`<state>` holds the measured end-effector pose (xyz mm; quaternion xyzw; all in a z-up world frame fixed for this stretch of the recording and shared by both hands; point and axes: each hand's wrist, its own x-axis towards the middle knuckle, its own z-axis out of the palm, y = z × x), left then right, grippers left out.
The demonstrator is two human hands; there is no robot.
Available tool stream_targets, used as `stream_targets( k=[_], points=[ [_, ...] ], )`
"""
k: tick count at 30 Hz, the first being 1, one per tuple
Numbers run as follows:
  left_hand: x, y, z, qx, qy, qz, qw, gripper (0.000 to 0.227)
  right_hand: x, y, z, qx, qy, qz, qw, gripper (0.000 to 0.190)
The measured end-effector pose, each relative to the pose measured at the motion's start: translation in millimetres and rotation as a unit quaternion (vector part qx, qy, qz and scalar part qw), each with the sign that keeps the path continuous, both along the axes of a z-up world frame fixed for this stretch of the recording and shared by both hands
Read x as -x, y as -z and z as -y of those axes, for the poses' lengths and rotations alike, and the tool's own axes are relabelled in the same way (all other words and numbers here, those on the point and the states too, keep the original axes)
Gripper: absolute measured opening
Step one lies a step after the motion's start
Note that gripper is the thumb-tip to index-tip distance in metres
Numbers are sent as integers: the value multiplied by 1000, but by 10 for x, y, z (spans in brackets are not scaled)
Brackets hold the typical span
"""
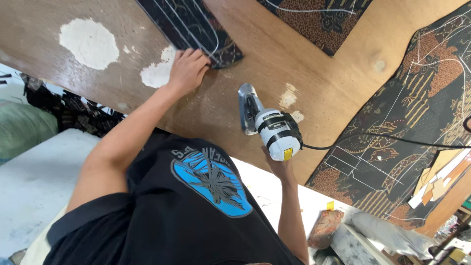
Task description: The person uses a handheld electric cutter to trim patterned fabric pieces on a wooden work table, then switches to scissors to refine the edges. The person handles multiple fabric pieces, repositioning them as needed, and discards trimmed scraps.
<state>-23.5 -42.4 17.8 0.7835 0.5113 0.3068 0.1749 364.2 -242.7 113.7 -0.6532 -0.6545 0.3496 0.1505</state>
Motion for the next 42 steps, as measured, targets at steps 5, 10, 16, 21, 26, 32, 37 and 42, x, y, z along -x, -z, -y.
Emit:
stream_targets(
  k=[5, 10, 16, 21, 26, 32, 37, 42],
  points=[
    [-40, -210, 794, 151, 77, 67, 983, 24, -742, 384, 243, 13, -155, 33, 987, 44],
    [133, -127, 1083, 111, 48, -33, 992, 63, -1020, 497, 559, 207, -98, -20, 973, 45],
    [375, 81, 792, 161, 13, -32, 986, 83, -725, 520, 672, 90, -84, -121, 985, 56],
    [363, 123, 755, 190, 15, -34, 981, 83, -641, 610, 583, 95, -108, -87, 986, 60],
    [377, 209, 794, -45, -54, -303, 950, 79, -510, 604, 456, 29, -204, -16, 978, 48],
    [376, 274, 801, -49, -60, -297, 952, 76, -297, 540, 314, 39, -188, -52, 980, 41],
    [381, 261, 801, -45, -66, -295, 952, 69, -216, 549, 209, 45, -163, -67, 983, 41],
    [365, 265, 792, -34, -69, -286, 955, 72, -41, 523, 60, -11, -243, 16, 970, 42]
  ],
)
